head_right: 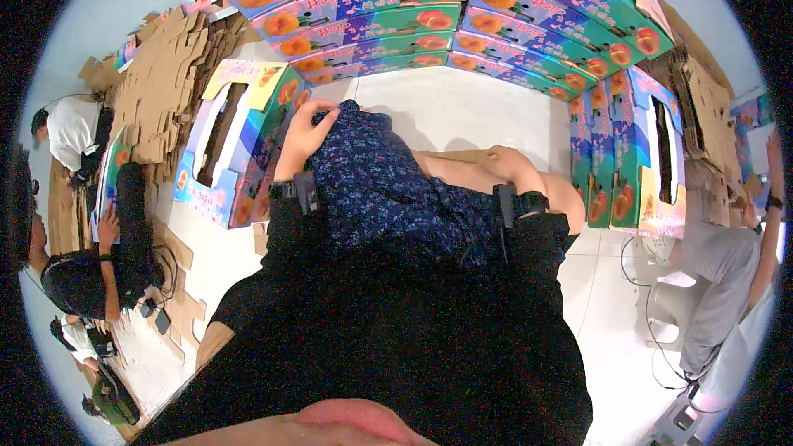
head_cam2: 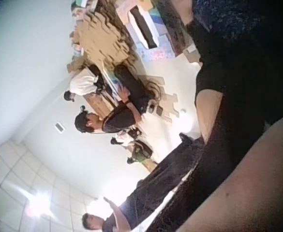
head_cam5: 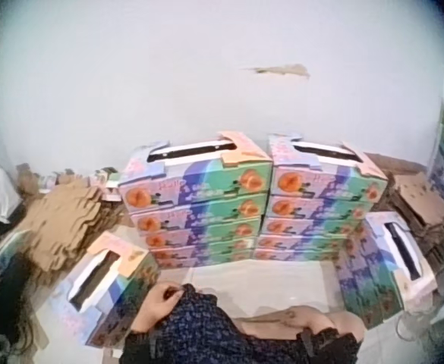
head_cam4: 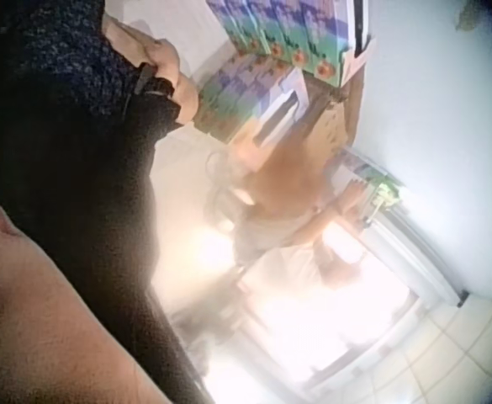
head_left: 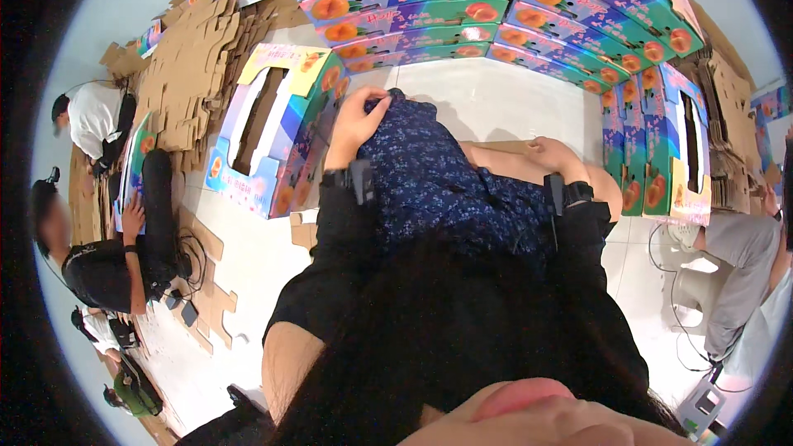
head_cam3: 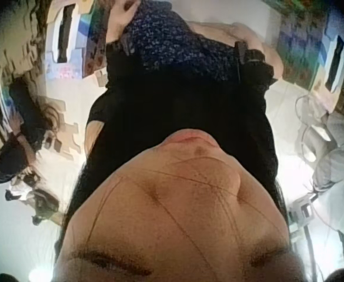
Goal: The person is assembling and stacking fruit boxes in a packaging area.
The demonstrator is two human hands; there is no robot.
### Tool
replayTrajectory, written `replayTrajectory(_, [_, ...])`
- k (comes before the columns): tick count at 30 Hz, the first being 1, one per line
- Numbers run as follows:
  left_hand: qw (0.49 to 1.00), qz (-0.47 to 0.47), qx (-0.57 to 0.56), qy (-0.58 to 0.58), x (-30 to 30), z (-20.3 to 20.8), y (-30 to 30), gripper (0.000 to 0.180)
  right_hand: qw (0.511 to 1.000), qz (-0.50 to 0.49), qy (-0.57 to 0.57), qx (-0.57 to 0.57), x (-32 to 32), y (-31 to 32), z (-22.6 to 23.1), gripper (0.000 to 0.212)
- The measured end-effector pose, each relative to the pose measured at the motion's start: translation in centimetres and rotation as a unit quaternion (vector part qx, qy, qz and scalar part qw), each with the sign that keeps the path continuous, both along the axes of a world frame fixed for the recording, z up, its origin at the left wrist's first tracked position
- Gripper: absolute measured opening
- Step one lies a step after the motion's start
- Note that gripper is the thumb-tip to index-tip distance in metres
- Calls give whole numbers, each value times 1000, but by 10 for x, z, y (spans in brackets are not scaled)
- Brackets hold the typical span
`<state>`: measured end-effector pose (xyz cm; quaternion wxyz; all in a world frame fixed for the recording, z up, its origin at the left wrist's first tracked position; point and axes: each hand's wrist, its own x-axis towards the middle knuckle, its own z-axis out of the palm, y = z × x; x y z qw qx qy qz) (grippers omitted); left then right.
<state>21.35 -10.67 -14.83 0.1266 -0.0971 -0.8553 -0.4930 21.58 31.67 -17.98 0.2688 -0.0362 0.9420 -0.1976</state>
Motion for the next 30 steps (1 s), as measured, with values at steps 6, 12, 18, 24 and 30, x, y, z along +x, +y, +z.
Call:
replayTrajectory(6, [954, 220, -174, 103, 60, 13, -47, 22, 998, -4, 1, -55, -4, 15, -15, 50])
replayTrajectory(12, [831, 443, -274, 195, 68, 19, -108, 27, 1000, -1, 8, -7, -3, 5, 4, 45])
replayTrajectory(18, [741, 546, -387, -47, 49, -36, -129, 62, 956, -31, 275, -101, -17, 19, 40, 32])
replayTrajectory(24, [733, 532, -422, -43, 52, -45, -134, 56, 717, -146, 680, -40, -85, 71, 170, 30])
replayTrajectory(30, [742, 522, -416, -54, 50, -35, -122, 53, 676, -141, 713, 121, -200, 141, 267, 48])
